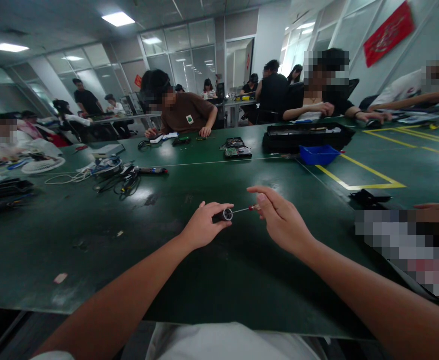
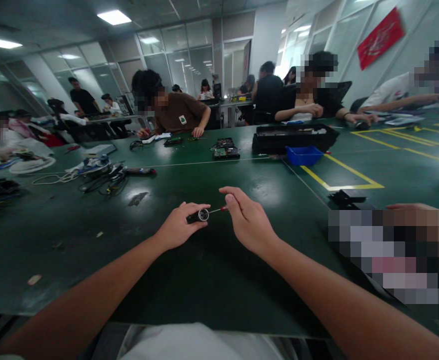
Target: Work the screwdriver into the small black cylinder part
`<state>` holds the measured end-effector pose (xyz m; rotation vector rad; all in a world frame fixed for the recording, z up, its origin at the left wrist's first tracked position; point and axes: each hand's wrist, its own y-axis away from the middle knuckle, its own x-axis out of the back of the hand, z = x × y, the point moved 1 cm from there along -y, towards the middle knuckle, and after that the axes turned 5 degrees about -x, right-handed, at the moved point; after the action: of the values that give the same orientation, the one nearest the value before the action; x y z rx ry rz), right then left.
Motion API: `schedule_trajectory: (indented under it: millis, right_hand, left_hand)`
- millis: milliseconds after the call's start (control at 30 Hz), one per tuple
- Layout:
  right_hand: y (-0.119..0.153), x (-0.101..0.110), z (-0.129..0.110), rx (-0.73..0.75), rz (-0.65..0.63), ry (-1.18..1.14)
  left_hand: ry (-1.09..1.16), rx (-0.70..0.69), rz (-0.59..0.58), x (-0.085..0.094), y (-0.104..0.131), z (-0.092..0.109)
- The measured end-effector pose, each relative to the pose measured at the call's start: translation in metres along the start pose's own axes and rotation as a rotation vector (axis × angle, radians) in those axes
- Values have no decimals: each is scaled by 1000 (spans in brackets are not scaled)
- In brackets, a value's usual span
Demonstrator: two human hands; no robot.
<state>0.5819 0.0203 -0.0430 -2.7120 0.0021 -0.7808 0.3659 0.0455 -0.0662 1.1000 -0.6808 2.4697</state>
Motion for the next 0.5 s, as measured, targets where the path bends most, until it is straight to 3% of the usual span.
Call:
schedule_trajectory:
  millis: [233,400,500]
  right_hand:
    - [-3,-2,6,13,67,-195]
    - [-17,-6,21,-265,73,-538]
    - [-22,-9,27,-315,119,-607]
  left_hand:
    - [-1,1,14,1,1,-1]
    - [-133,-170,-12,5,1,4]
    - [-164,-148,4,6,-1,3]
